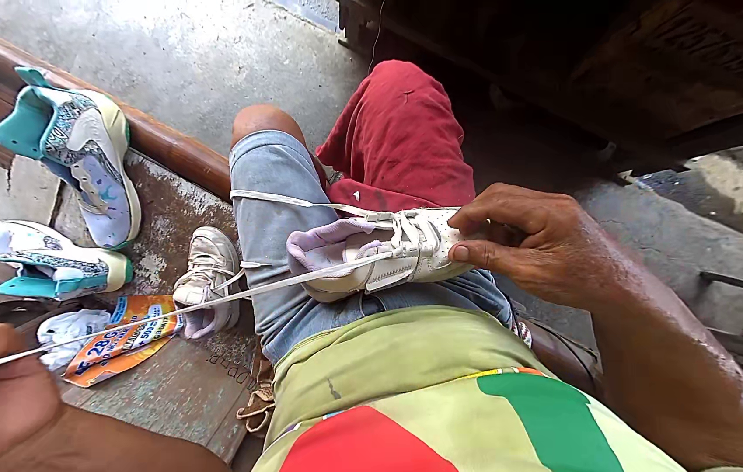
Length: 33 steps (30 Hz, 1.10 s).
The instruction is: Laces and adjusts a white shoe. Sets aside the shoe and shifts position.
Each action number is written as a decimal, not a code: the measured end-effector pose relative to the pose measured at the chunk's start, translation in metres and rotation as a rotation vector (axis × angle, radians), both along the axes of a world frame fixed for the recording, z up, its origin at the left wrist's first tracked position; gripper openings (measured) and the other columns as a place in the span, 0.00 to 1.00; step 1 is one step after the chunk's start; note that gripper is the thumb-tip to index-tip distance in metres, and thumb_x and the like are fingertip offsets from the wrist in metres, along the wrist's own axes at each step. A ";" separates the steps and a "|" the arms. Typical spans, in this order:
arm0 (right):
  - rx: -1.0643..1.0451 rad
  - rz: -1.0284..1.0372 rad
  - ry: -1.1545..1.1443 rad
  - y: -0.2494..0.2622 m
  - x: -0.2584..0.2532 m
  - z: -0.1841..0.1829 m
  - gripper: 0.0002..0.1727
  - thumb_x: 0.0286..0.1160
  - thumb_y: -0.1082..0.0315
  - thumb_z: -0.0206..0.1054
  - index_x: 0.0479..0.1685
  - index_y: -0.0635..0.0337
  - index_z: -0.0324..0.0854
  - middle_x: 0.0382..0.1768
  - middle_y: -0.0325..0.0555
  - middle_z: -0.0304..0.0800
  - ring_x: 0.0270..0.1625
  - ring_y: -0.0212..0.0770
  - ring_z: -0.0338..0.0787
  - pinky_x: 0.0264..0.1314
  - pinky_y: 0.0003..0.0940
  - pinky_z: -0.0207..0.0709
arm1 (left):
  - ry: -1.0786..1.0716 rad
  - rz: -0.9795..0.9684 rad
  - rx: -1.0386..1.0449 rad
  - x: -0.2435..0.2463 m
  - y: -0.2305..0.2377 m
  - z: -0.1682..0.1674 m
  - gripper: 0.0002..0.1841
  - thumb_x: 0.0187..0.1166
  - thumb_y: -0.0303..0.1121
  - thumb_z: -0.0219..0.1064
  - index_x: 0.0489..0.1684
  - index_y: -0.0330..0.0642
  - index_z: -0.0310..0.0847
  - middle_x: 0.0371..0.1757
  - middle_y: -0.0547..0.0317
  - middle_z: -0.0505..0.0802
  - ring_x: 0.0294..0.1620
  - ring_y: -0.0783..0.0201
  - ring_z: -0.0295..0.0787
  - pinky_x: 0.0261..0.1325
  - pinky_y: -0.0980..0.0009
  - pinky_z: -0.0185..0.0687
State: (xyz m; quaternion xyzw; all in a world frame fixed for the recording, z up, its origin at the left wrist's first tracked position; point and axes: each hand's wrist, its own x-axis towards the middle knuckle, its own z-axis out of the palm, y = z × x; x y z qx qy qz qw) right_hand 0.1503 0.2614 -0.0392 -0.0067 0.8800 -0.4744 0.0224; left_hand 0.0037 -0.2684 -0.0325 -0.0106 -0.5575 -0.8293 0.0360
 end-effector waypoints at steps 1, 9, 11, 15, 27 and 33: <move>0.000 0.004 0.005 0.000 0.000 0.000 0.11 0.74 0.58 0.73 0.48 0.52 0.90 0.40 0.30 0.86 0.32 0.20 0.80 0.28 0.14 0.74 | -0.003 -0.118 -0.151 -0.002 0.011 0.000 0.16 0.89 0.35 0.52 0.42 0.41 0.87 0.33 0.59 0.92 0.31 0.68 0.88 0.42 0.72 0.87; 0.013 -0.097 0.053 0.002 0.003 0.005 0.15 0.75 0.56 0.74 0.54 0.53 0.89 0.50 0.35 0.85 0.32 0.21 0.78 0.28 0.14 0.73 | 0.295 -0.291 -1.113 0.008 0.119 -0.004 0.19 0.84 0.44 0.67 0.62 0.38 0.84 0.72 0.51 0.84 0.75 0.58 0.79 0.74 0.58 0.79; 0.116 -0.180 -0.010 0.006 0.002 0.003 0.21 0.79 0.49 0.70 0.61 0.52 0.87 0.56 0.39 0.84 0.36 0.26 0.81 0.32 0.22 0.76 | 0.359 -0.417 -1.066 0.017 0.156 0.000 0.17 0.83 0.44 0.68 0.61 0.43 0.86 0.73 0.56 0.83 0.77 0.61 0.76 0.76 0.59 0.77; -0.025 -0.222 -0.236 0.011 -0.004 -0.011 0.22 0.82 0.49 0.66 0.64 0.53 0.85 0.44 0.42 0.89 0.31 0.35 0.86 0.29 0.36 0.83 | 0.371 -0.639 -1.047 0.036 0.208 -0.008 0.24 0.76 0.52 0.74 0.59 0.44 0.88 0.69 0.54 0.86 0.72 0.61 0.81 0.71 0.57 0.82; -0.508 -0.195 0.025 -0.006 -0.013 0.009 0.28 0.73 0.52 0.75 0.73 0.43 0.77 0.48 0.35 0.90 0.24 0.27 0.84 0.21 0.20 0.81 | 0.887 -0.509 -1.171 0.025 0.229 0.024 0.09 0.78 0.41 0.74 0.41 0.49 0.97 0.58 0.60 0.93 0.76 0.57 0.80 0.88 0.25 0.28; -0.516 -0.093 -0.282 -0.028 -0.037 -0.049 0.14 0.80 0.54 0.68 0.51 0.52 0.87 0.24 0.37 0.86 0.20 0.30 0.81 0.22 0.24 0.77 | 0.728 -0.556 -1.279 0.001 0.194 -0.008 0.11 0.73 0.46 0.76 0.36 0.49 0.94 0.54 0.61 0.94 0.75 0.57 0.82 0.89 0.25 0.37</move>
